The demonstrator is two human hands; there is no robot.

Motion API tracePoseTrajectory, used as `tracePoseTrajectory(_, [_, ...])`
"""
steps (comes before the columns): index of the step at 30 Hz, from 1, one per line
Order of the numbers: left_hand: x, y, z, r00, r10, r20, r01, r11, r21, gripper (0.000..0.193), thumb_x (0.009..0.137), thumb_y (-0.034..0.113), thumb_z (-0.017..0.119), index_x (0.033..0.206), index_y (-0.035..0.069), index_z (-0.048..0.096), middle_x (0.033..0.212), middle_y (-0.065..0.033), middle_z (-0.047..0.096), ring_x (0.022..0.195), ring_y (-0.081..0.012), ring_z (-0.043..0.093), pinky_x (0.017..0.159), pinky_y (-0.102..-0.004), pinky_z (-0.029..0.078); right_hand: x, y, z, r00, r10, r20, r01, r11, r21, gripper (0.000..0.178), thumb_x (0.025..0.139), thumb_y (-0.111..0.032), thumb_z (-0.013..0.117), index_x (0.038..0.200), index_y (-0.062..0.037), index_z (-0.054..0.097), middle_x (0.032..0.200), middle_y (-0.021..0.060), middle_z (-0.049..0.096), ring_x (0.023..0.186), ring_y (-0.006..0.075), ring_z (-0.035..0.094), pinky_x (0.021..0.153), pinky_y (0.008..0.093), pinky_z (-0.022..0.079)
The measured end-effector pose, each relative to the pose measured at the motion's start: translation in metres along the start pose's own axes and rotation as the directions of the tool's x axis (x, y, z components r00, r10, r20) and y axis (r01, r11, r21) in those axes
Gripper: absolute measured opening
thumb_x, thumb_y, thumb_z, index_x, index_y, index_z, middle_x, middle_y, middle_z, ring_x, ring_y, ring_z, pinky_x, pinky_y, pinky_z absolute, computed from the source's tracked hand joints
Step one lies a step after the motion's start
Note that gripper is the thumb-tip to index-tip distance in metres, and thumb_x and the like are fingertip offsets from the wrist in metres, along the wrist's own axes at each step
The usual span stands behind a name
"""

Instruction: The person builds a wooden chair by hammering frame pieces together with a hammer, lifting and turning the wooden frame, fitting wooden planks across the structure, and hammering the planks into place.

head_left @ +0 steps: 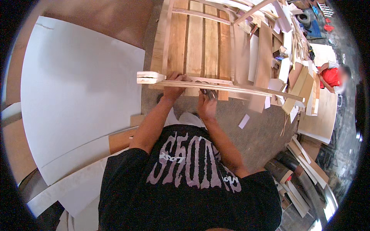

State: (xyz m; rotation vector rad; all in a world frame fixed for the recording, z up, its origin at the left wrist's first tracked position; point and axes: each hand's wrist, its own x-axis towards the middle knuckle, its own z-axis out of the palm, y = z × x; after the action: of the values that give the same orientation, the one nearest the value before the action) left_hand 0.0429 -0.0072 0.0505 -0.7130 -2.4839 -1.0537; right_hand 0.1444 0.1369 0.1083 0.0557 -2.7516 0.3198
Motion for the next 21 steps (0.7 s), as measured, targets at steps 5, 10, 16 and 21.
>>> tracePoseTrajectory(5, [0.005, -0.003, 0.005, 0.997, -0.069, -0.028, 0.067, 0.997, -0.046, 0.018, 0.073, 0.023, 0.075, 0.08, 0.008, 0.068, 0.083, -0.0067, 0.06, 0.081, -0.0275, 0.06, 0.074, -0.0409, 0.052, -0.008, 0.018, 0.007, 0.959, 0.192, 0.21, -0.231, 0.956, 0.179, 0.019, 0.091, -0.008, 0.059, 0.107, 0.0016, 0.063, 0.098, 0.0176, 0.065, 0.091, 0.0378, 0.061, 0.086, 0.0502, 0.046])
tracePoseTrajectory(10, [0.001, -0.004, 0.01, 0.998, 0.005, -0.068, -0.004, 1.0, 0.014, 0.017, 0.073, 0.023, 0.076, 0.079, 0.009, 0.069, 0.08, -0.0076, 0.058, 0.08, -0.0283, 0.058, 0.073, -0.0415, 0.049, 0.0, 0.011, 0.0, 0.947, 0.135, 0.293, -0.149, 0.989, 0.026, 0.019, 0.09, -0.008, 0.056, 0.106, 0.0012, 0.063, 0.105, 0.0205, 0.064, 0.093, 0.0399, 0.06, 0.085, 0.0473, 0.048])
tracePoseTrajectory(16, [-0.002, -0.005, 0.016, 0.994, -0.04, -0.105, 0.04, 0.999, -0.005, 0.015, 0.074, 0.023, 0.074, 0.075, 0.01, 0.067, 0.08, -0.0058, 0.058, 0.08, -0.0274, 0.058, 0.07, -0.0416, 0.048, 0.004, 0.02, 0.018, 0.938, -0.077, 0.337, 0.12, 0.987, -0.108, 0.04, 0.085, -0.012, 0.055, 0.125, -0.0043, 0.054, 0.117, 0.0212, 0.06, 0.096, 0.0428, 0.061, 0.082, 0.0506, 0.051])
tracePoseTrajectory(21, [-0.002, -0.009, 0.016, 0.995, -0.012, -0.101, 0.013, 1.0, 0.016, 0.016, 0.074, 0.023, 0.074, 0.073, 0.01, 0.065, 0.078, -0.0059, 0.057, 0.076, -0.0273, 0.058, 0.068, -0.0418, 0.047, 0.03, -0.002, 0.005, 0.965, 0.027, 0.26, -0.052, 0.995, 0.09, 0.028, 0.094, -0.011, 0.051, 0.12, -0.0025, 0.055, 0.114, 0.0217, 0.06, 0.104, 0.0456, 0.056, 0.086, 0.0525, 0.047])
